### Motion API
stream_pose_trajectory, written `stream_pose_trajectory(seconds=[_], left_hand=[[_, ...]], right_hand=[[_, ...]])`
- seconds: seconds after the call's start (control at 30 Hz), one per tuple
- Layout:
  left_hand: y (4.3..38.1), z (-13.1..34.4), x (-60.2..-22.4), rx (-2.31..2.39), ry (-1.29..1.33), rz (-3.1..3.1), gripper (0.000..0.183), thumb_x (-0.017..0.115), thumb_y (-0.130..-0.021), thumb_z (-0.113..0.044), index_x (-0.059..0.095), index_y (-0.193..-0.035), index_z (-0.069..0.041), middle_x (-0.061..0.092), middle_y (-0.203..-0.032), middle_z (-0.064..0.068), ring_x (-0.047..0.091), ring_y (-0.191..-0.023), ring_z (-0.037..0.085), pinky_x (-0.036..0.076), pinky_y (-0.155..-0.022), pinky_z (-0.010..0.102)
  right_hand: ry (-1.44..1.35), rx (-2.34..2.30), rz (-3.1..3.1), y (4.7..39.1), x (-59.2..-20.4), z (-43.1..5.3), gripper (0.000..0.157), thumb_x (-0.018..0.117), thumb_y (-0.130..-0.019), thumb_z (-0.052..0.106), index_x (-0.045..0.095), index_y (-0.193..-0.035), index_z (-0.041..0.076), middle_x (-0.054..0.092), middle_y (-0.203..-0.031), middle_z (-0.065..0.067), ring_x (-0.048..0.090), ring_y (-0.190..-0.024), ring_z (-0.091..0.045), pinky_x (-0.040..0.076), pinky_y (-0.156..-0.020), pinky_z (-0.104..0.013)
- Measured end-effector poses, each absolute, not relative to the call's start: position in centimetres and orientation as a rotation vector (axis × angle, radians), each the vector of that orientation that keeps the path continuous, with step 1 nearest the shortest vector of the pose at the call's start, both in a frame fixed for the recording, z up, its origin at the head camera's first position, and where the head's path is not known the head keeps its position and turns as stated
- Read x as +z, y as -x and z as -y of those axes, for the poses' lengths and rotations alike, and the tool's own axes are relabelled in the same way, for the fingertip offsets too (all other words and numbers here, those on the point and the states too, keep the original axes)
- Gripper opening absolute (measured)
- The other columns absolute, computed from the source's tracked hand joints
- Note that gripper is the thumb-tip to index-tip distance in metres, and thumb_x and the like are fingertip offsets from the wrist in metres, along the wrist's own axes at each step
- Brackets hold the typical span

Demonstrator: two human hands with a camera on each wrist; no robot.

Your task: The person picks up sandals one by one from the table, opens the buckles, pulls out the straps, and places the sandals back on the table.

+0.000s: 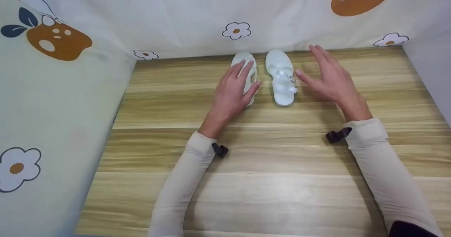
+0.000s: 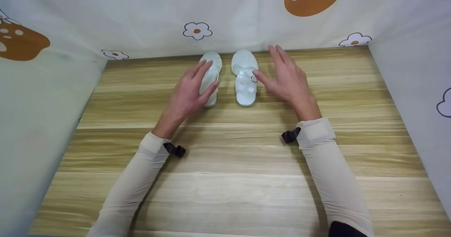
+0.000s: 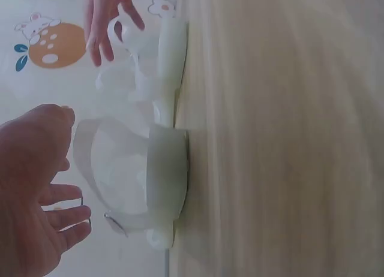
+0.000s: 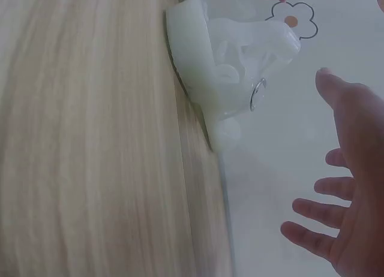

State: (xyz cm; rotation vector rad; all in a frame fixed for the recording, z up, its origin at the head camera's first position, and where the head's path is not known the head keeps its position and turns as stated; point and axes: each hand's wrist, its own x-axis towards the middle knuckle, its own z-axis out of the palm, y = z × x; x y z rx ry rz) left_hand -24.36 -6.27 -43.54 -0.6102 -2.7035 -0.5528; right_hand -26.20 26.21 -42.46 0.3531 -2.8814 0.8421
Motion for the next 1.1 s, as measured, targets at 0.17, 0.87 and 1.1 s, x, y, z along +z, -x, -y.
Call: stream_pose_trajectory(seconds=[0.17,0.87,1.1], left_hand=[[23.9,5.3,-43.5,-0.559,0.695,2.667,0.058,0.060,-0.110,-0.045,0.053,-0.158,-0.013,0.055,-0.162,0.011,0.051,-0.151,0.028,0.043,-0.127,0.041],[23.8,1.0,-42.5,-0.698,0.806,2.731,0.040,0.058,-0.111,-0.023,0.061,-0.148,-0.008,0.069,-0.141,0.013,0.067,-0.131,0.025,0.057,-0.111,0.034],[23.9,-1.5,-42.6,-0.693,0.704,2.839,0.050,0.055,-0.113,-0.028,0.048,-0.154,-0.001,0.069,-0.137,0.019,0.075,-0.115,0.030,0.065,-0.095,0.039]], right_hand=[[-0.402,0.923,2.839,26.1,-42.7,-25.8,0.086,0.063,-0.102,0.063,0.029,-0.172,0.026,0.036,-0.175,-0.012,0.049,-0.151,-0.045,0.041,-0.118,-0.073],[-0.468,1.199,2.888,26.6,-45.0,-24.3,0.062,0.064,-0.108,0.039,0.051,-0.159,0.005,0.056,-0.160,-0.022,0.074,-0.120,-0.040,0.064,-0.091,-0.040],[-0.426,1.351,2.916,26.3,-45.1,-23.7,0.056,0.063,-0.109,0.041,0.057,-0.155,0.009,0.062,-0.154,-0.019,0.073,-0.121,-0.038,0.050,-0.077,-0.009]])
